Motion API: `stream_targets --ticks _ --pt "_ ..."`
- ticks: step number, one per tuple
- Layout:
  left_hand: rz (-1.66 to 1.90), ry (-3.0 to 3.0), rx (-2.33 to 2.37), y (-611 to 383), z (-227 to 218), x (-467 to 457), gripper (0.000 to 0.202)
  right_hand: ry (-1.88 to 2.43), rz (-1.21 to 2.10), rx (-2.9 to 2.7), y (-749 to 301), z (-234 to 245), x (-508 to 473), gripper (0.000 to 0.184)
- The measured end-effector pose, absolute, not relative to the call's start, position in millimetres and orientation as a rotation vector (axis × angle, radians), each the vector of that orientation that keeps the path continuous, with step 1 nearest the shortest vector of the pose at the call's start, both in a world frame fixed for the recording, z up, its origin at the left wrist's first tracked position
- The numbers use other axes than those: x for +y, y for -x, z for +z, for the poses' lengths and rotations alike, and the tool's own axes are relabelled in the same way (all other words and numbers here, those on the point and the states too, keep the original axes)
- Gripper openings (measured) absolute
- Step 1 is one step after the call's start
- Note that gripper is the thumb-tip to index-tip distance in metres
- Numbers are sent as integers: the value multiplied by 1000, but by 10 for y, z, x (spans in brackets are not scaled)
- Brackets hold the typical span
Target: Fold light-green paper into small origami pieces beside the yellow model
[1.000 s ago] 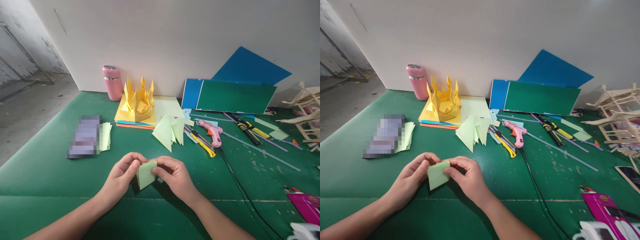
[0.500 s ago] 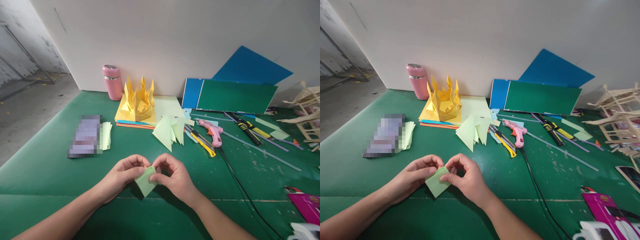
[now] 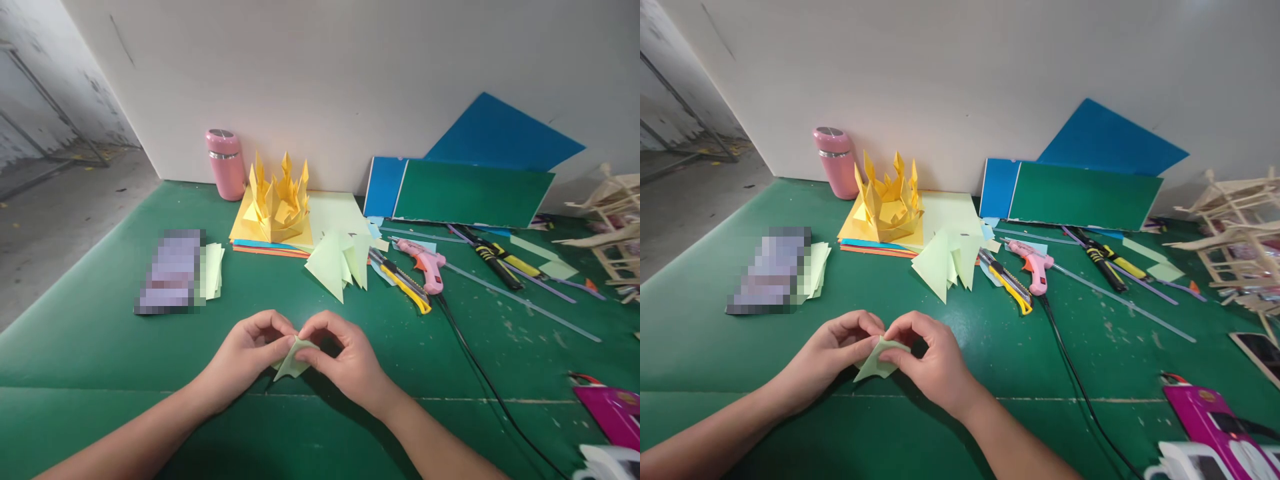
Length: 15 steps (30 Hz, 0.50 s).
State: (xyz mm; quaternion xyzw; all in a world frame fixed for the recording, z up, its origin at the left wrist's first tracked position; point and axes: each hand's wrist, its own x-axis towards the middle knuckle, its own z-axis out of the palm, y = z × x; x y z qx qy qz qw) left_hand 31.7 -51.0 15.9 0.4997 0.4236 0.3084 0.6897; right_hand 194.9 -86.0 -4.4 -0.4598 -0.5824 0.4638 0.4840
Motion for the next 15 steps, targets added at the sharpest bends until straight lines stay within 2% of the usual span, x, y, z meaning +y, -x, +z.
stream_targets --ticks 15 --pt "661 -1151 989 -338 202 -523 33 1116 1259 -1308 -1938 -19 -847 14"
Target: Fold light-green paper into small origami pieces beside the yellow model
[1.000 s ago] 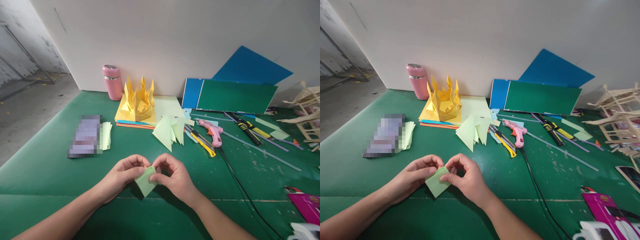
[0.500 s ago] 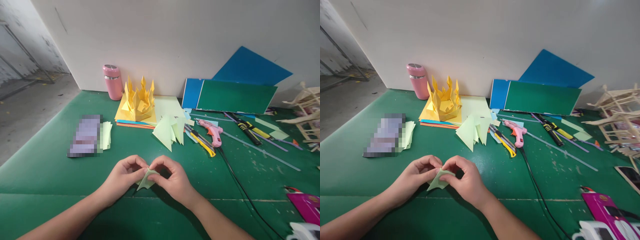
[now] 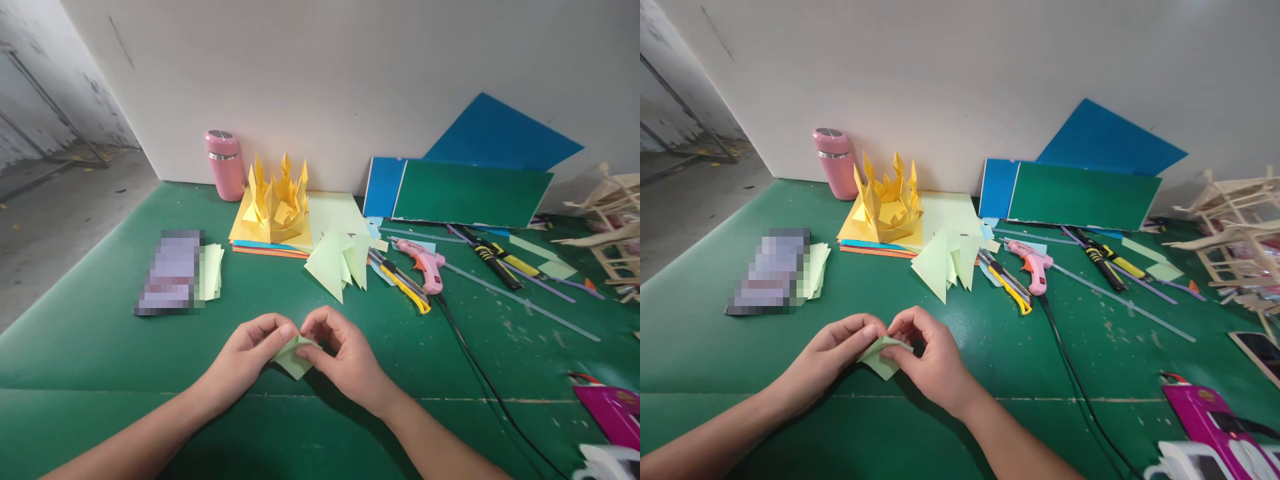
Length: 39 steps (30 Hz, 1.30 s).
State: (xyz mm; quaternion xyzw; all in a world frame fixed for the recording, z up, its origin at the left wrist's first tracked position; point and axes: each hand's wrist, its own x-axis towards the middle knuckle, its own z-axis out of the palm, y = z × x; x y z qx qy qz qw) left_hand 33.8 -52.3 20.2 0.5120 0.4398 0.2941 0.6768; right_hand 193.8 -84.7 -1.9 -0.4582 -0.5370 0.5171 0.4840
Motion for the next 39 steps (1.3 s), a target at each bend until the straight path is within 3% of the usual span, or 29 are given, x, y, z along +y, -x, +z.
stream_targets --ticks 6,39 --pt "759 -1096 1009 -388 146 -543 32 1109 1295 -1157 -1973 -57 -799 21" --pt "995 -1218 1119 -362 118 -527 19 1205 1280 -1077 -1989 1 -785 22"
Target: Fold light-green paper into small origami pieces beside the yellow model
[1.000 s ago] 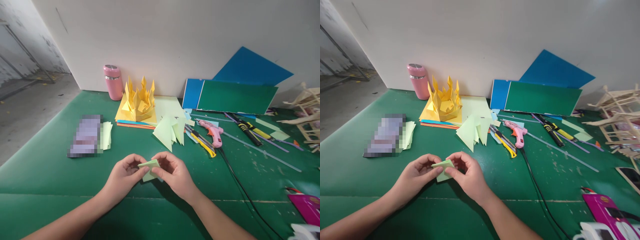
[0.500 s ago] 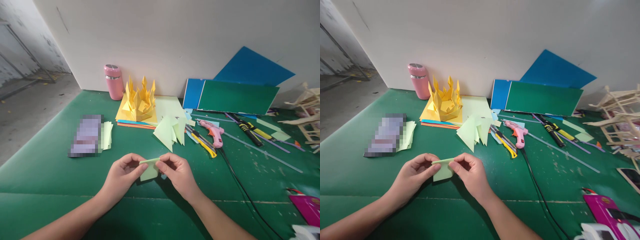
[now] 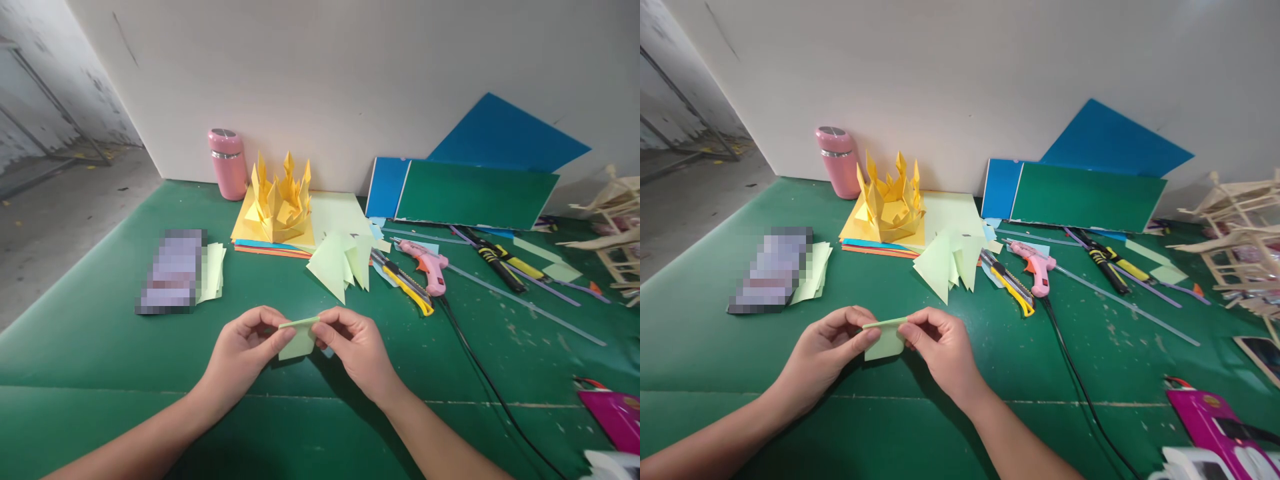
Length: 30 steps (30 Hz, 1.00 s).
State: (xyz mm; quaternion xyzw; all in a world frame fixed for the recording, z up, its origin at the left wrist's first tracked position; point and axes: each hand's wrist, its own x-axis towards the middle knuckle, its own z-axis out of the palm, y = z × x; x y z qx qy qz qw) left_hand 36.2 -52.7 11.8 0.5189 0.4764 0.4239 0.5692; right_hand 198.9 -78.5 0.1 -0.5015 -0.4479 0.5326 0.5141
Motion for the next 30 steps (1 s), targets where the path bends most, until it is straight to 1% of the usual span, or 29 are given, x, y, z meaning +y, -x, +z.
stream_targets --ticks 12,27,30 --pt "999 -1158 1107 -350 110 -537 19 1183 1280 -1104 -1995 9 -792 23" --pt "1014 -1298 1092 -350 143 -541 26 1200 1267 -1137 -1996 15 -794 27" --pt "1047 -1348 1090 -351 144 -542 24 1189 1278 -1127 -1993 -4 -791 24"
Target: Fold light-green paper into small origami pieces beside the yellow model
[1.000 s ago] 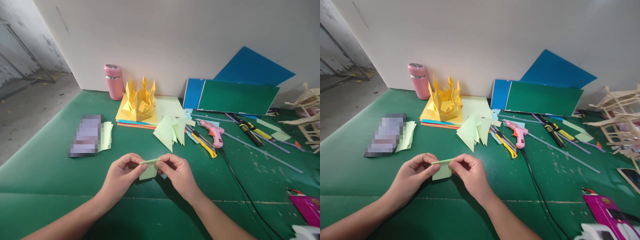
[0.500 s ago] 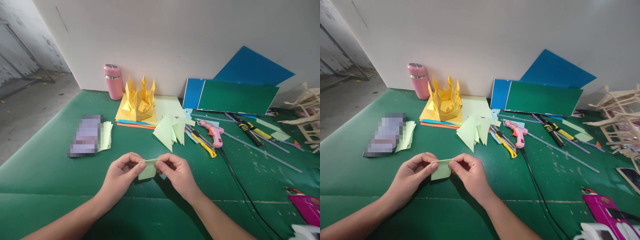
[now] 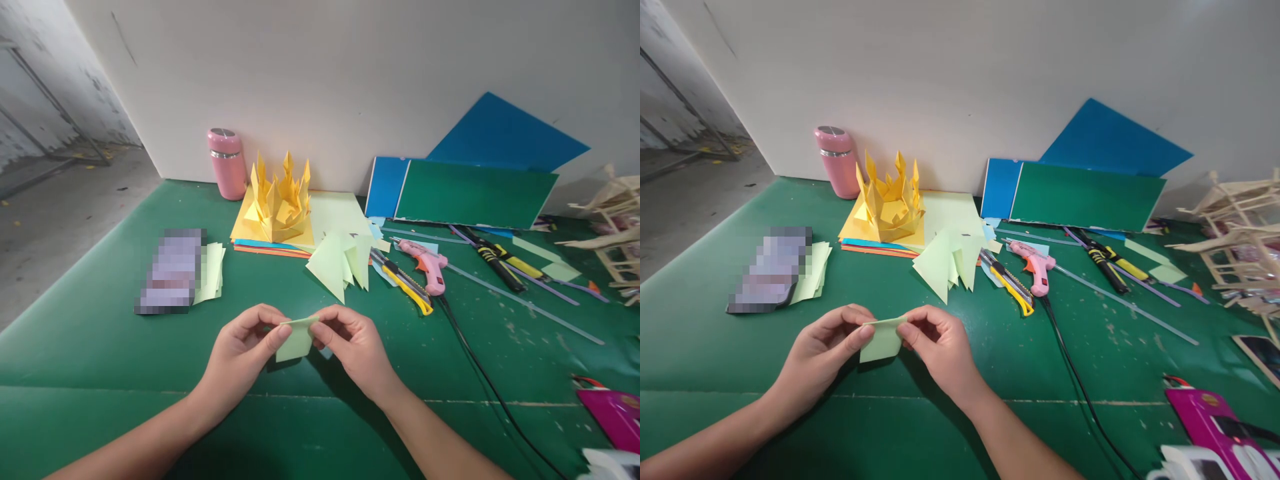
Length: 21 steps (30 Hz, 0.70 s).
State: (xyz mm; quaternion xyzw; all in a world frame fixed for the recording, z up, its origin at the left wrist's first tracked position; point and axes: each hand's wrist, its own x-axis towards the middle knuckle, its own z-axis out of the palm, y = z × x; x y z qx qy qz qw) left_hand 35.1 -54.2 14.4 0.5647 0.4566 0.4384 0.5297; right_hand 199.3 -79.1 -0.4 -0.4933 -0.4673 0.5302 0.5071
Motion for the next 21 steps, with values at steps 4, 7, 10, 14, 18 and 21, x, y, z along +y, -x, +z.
stream_targets --ticks 4,7,10,14,18,21 --pt "1099 -1447 1050 -329 142 -540 16 1177 1299 -1128 -1992 -4 -801 22" --pt "1056 -1518 1072 -303 127 -509 13 1221 1272 -1187 -1989 0 -809 20" --pt "974 -1568 1169 -284 92 -451 10 1298 1198 -1243 -1976 -19 -808 18" --pt "908 -1698 1225 -269 63 -387 8 1340 1129 -1285 -1956 -75 -802 12" --pt "844 -1958 1188 -255 86 -376 16 1397 1001 -1350 -1954 -116 -802 9" --pt "838 -2040 1134 -242 83 -374 23 1425 926 -1420 -1959 -119 -801 7"
